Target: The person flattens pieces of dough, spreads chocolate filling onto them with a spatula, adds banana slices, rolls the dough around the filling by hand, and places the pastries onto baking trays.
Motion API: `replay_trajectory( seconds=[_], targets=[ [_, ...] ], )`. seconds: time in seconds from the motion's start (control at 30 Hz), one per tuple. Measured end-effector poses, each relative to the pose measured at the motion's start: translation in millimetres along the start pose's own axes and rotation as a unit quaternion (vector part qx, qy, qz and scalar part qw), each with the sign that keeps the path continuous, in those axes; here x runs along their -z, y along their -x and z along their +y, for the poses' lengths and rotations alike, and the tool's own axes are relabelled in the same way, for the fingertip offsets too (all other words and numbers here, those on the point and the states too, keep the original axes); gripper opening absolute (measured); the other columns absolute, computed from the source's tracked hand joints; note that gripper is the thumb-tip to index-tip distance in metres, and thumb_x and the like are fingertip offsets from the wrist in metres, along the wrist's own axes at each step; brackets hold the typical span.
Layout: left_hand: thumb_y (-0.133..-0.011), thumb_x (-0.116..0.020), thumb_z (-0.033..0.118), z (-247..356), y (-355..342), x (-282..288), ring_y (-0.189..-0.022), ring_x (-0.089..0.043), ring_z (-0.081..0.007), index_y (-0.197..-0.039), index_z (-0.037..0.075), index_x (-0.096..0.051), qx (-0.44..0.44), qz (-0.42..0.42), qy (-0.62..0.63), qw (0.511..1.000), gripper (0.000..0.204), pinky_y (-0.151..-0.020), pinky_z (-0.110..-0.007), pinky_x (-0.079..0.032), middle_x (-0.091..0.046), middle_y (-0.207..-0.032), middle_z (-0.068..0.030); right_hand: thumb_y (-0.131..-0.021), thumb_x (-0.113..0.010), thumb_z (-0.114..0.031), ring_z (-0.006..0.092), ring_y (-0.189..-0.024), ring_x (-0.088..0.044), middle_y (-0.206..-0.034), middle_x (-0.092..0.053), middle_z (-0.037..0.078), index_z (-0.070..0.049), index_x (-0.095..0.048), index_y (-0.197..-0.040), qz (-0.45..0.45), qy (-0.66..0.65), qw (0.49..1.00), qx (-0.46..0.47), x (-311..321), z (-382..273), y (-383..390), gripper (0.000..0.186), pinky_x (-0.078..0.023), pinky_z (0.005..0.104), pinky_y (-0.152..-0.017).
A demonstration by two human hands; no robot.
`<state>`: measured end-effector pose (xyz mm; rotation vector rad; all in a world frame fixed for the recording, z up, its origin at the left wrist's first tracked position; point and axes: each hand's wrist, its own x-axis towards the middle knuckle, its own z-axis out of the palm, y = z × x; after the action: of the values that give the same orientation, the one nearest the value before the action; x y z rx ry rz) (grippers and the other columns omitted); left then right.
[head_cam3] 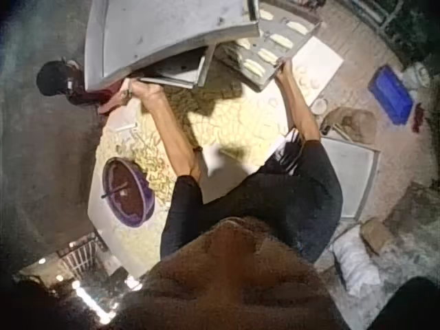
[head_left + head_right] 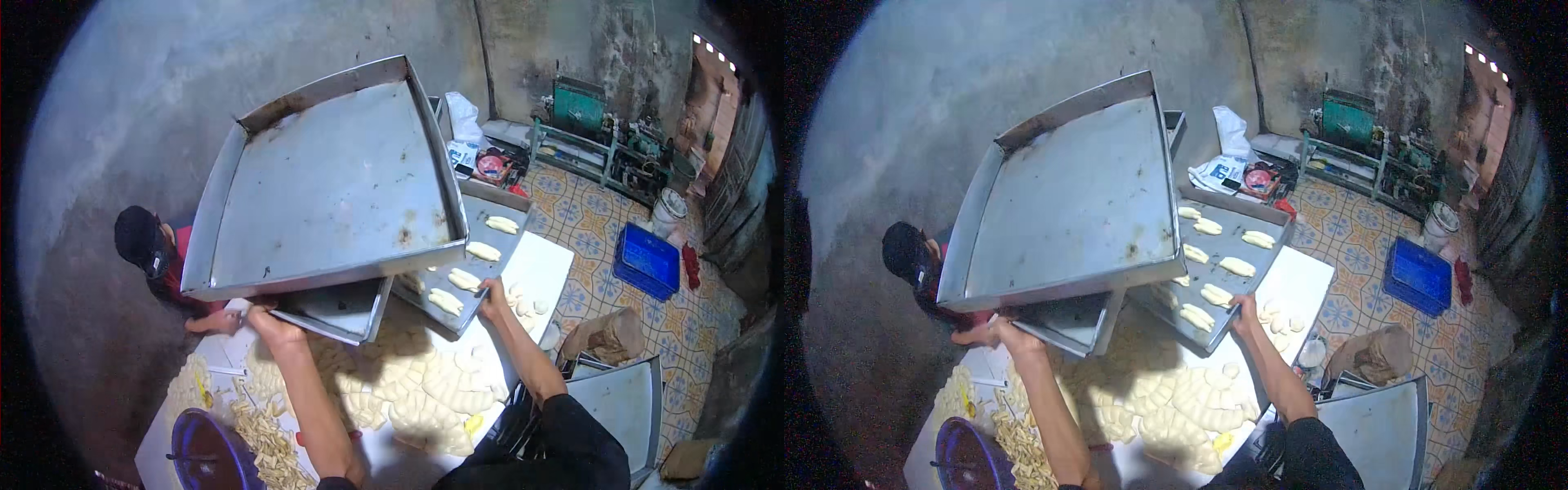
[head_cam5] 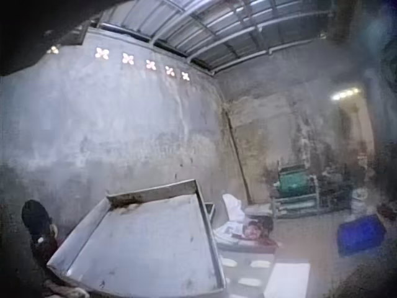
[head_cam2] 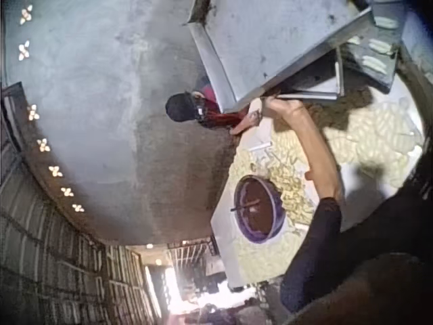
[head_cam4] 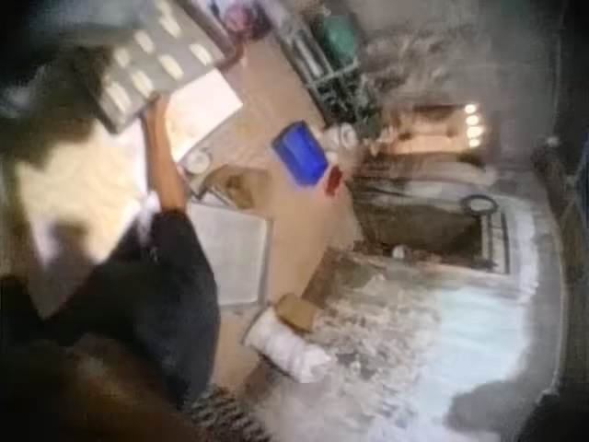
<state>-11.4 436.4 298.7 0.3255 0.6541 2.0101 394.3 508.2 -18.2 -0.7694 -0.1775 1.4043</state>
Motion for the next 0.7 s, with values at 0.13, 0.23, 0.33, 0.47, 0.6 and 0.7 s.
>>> replay_trajectory(
  seconds=[0.13, 0.23, 0.33, 0.47, 0.6, 0.7],
  targets=[
    [-0.077, -0.046, 0.013, 1.3, 18.0, 3.4, -0.106, -0.06, -0.0325, -0.105, 0.002, -0.062, -0.048, 0.05, -0.017, 0.997, 0.034, -0.101, -0.049, -0.049, -0.063, -0.112, -0.0148, -0.075, -0.064, -0.01, 0.0264, -0.08, -0.066, -0.092, -0.061, 0.011, 0.002, -0.056, -0.112, 0.005, 0.187, 0.972, -0.141, -60.6, 5.1, 19.5, 0.04, -0.06, 0.0417, -0.063],
    [-0.07, -0.045, 0.01, -34.8, 14.8, -2.0, -0.111, -0.059, -0.0339, -0.115, -0.001, -0.062, 0.023, 0.037, 0.011, 0.999, 0.049, -0.106, -0.05, -0.047, -0.063, -0.116, -0.0158, -0.081, -0.069, -0.019, 0.0275, -0.096, -0.069, -0.118, -0.066, 0.019, 0.006, -0.048, -0.14, 0.012, 0.428, 0.904, -0.007, -35.8, -16.6, 18.0, 0.067, -0.06, 0.0405, -0.069],
    [-0.067, -0.045, 0.01, -49.9, 0.0, 28.7, -0.111, -0.059, -0.0349, -0.114, -0.002, -0.062, 0.017, 0.048, 0.02, 0.999, 0.052, -0.106, -0.05, -0.048, -0.063, -0.115, -0.0159, -0.078, -0.074, -0.022, 0.0256, -0.1, -0.069, -0.114, -0.07, 0.019, 0.008, -0.039, -0.147, -0.055, 0.407, 0.901, 0.137, -46.6, -9.9, 55.9, 0.083, -0.053, 0.0324, -0.091],
    [-0.065, -0.046, 0.013, -104.2, -2.8, 10.3, -0.114, -0.057, -0.0358, -0.114, -0.001, -0.061, 0.107, 0.067, 0.009, 0.992, 0.052, -0.105, -0.05, -0.048, -0.061, -0.118, -0.0176, -0.078, -0.075, -0.021, 0.0275, -0.098, -0.07, -0.124, -0.066, 0.026, 0.01, -0.033, -0.15, 0.06, 0.581, 0.799, 0.142, -12.3, -21.5, 20.8, 0.089, -0.055, 0.0324, -0.086],
    [-0.061, -0.046, 0.012, -119.9, -7.1, 25.9, -0.114, -0.057, -0.0352, -0.109, -0.001, -0.06, 0.122, 0.107, -0.007, 0.987, 0.051, -0.103, -0.049, -0.05, -0.061, -0.116, -0.0169, -0.09, -0.06, -0.005, 0.0174, -0.094, -0.07, -0.123, -0.068, 0.017, 0.004, -0.048, -0.142, 0.052, 0.183, 0.977, 0.101, -38.9, -8.6, 105.5, 0.055, -0.055, 0.0279, -0.078],
    [-0.061, -0.047, 0.011, -155.3, -24.4, 52.7, -0.11, -0.058, -0.0336, -0.103, 0.0, -0.06, 0.135, 0.034, -0.01, 0.99, 0.045, -0.102, -0.048, -0.051, -0.061, -0.11, -0.0149, -0.093, -0.06, -0.008, 0.0168, -0.084, -0.069, -0.102, -0.072, 0.013, 0.005, -0.057, -0.129, 0.04, 0.206, 0.973, 0.102, -13.5, -29.7, 162.2, 0.038, -0.054, 0.0257, -0.069]
  ],
)
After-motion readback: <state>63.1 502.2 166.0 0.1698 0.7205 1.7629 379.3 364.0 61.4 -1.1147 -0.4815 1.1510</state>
